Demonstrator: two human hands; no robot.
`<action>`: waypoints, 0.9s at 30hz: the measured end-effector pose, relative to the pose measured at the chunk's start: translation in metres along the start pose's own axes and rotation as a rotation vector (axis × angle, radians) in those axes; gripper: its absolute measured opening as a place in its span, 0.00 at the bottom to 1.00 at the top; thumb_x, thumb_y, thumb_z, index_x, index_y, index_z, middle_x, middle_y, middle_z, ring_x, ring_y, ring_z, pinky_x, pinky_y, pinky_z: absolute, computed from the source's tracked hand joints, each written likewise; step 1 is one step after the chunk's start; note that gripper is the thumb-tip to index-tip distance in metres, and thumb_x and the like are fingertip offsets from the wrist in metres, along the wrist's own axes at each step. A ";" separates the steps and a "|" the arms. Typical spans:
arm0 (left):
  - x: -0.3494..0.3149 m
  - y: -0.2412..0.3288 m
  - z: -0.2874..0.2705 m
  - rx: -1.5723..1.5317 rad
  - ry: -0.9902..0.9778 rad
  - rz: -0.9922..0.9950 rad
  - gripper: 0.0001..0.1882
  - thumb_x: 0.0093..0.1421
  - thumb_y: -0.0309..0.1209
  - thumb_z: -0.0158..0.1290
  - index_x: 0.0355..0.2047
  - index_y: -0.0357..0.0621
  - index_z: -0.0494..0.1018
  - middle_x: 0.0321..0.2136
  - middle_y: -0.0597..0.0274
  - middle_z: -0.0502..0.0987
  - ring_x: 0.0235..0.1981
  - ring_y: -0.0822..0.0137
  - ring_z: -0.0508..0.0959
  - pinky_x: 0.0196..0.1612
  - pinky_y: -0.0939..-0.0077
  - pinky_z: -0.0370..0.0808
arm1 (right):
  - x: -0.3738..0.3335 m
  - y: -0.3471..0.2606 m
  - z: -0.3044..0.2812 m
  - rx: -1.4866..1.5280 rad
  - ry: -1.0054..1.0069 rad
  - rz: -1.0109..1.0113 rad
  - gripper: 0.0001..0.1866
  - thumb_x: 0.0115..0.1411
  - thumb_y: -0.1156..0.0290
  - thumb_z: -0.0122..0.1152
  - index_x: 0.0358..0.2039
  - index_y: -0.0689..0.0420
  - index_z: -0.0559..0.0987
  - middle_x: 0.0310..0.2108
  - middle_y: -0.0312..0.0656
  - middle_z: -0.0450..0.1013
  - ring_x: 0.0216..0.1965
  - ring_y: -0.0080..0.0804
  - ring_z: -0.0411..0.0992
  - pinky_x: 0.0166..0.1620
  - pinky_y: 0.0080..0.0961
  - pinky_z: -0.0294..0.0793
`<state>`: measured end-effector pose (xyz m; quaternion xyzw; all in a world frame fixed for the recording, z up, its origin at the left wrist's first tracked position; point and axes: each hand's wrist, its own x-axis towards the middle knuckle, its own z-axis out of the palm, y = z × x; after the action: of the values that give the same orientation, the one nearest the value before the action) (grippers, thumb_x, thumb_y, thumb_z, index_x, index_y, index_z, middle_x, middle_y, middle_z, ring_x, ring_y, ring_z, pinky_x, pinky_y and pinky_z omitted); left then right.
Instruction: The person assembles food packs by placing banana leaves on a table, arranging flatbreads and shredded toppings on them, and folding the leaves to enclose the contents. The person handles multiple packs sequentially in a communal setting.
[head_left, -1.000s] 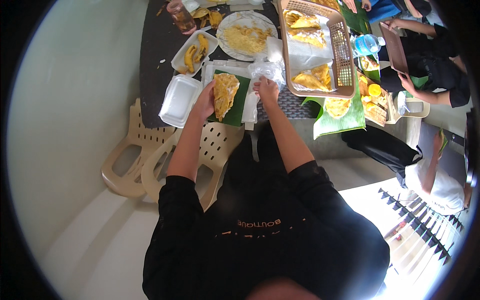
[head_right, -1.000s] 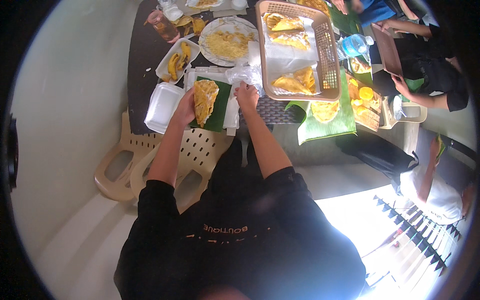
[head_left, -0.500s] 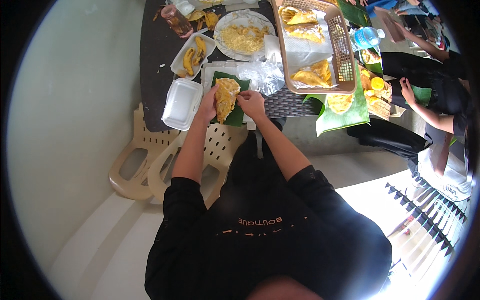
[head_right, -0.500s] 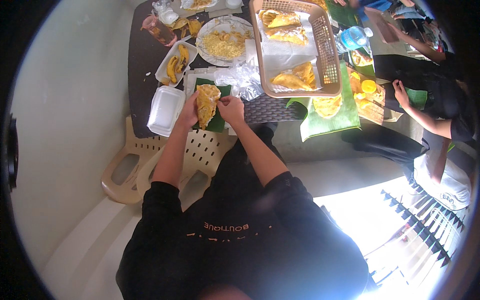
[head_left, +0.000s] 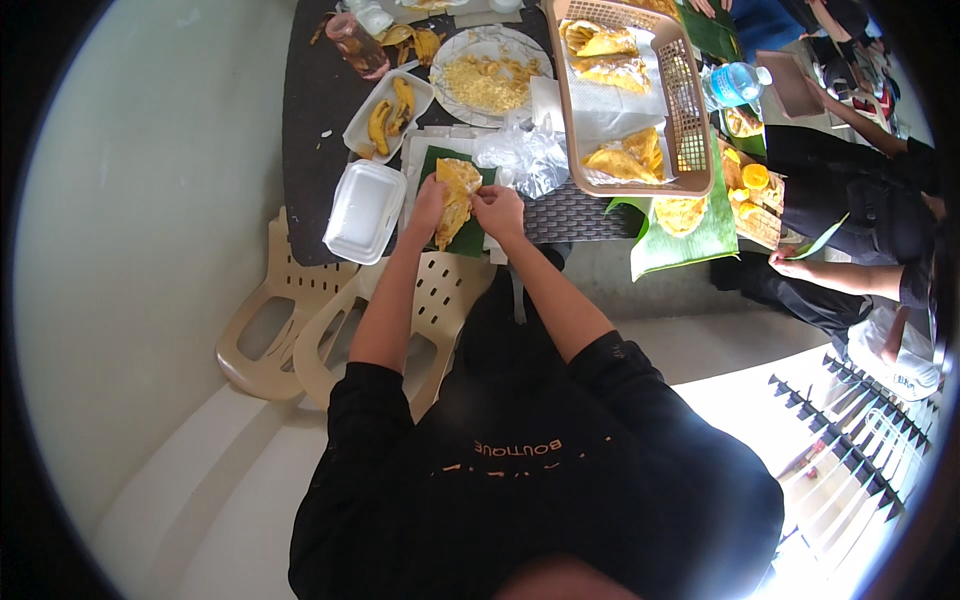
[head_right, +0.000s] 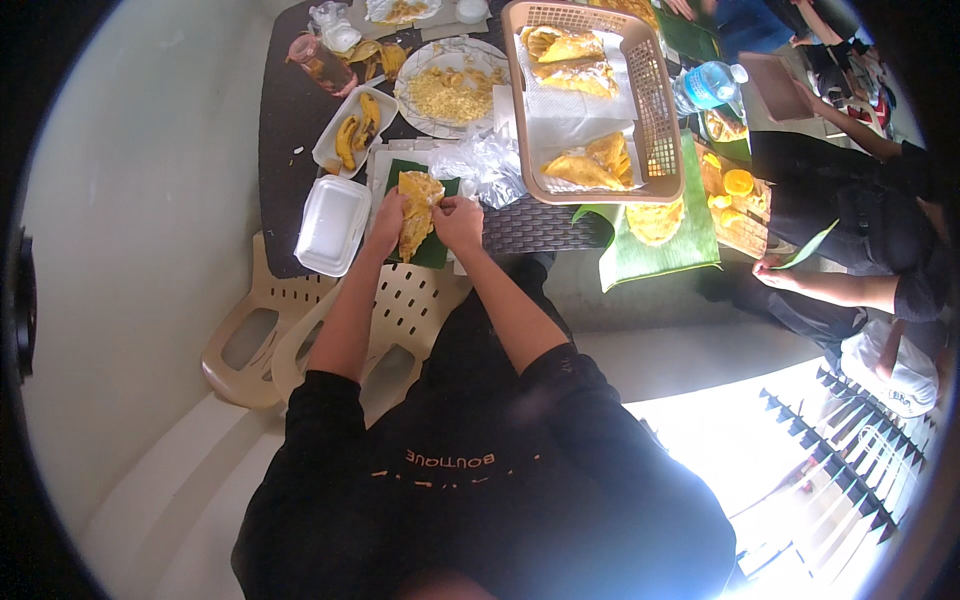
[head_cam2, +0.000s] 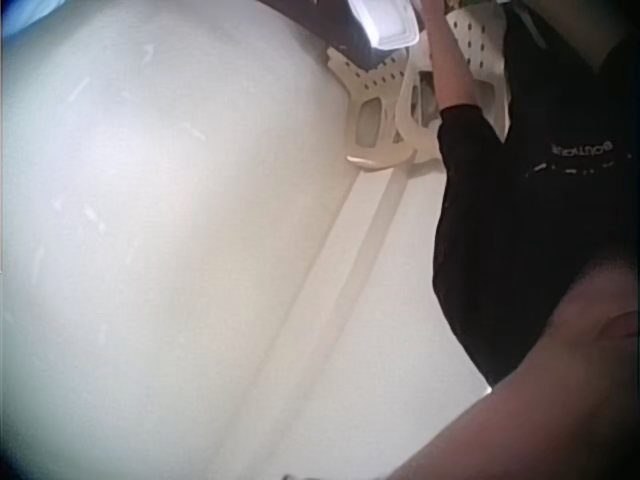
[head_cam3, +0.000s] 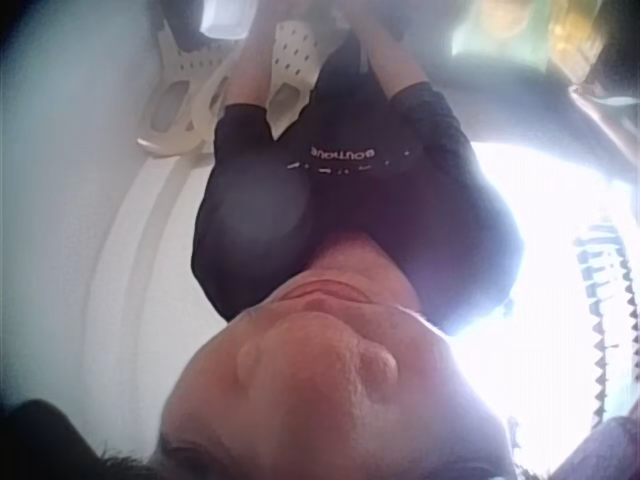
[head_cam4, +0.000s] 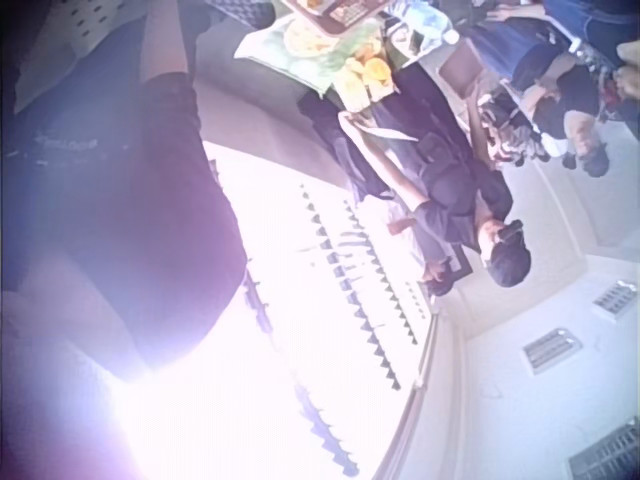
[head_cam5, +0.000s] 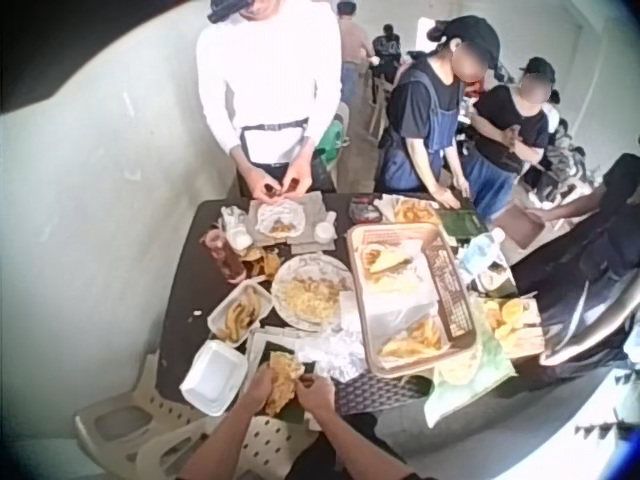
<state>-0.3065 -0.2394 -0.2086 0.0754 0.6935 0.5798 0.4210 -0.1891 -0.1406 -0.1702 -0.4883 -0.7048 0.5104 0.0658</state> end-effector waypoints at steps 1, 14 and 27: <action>-0.004 0.006 0.003 0.092 0.021 0.033 0.22 0.58 0.33 0.42 0.52 0.35 0.64 0.45 0.50 0.72 0.47 0.59 0.72 0.53 0.69 0.66 | 0.001 0.000 0.000 -0.001 0.004 0.009 0.15 0.49 0.65 0.63 0.33 0.63 0.81 0.25 0.46 0.78 0.28 0.34 0.79 0.36 0.26 0.77; -0.024 0.022 -0.005 0.747 0.201 0.214 0.24 0.56 0.35 0.49 0.51 0.33 0.68 0.40 0.46 0.70 0.39 0.52 0.74 0.45 0.63 0.71 | 0.000 -0.005 0.007 -0.005 0.009 0.049 0.15 0.48 0.63 0.64 0.33 0.62 0.80 0.25 0.45 0.78 0.28 0.33 0.78 0.36 0.27 0.77; -0.049 0.018 -0.002 0.751 0.238 0.311 0.25 0.51 0.36 0.56 0.48 0.35 0.69 0.37 0.49 0.71 0.39 0.52 0.73 0.43 0.63 0.71 | -0.003 -0.006 0.011 -0.017 0.048 -0.008 0.12 0.50 0.63 0.61 0.32 0.56 0.78 0.28 0.42 0.78 0.32 0.39 0.77 0.38 0.34 0.75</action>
<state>-0.2841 -0.2639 -0.1685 0.2599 0.8807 0.3480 0.1890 -0.1981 -0.1497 -0.1694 -0.4982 -0.7093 0.4921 0.0806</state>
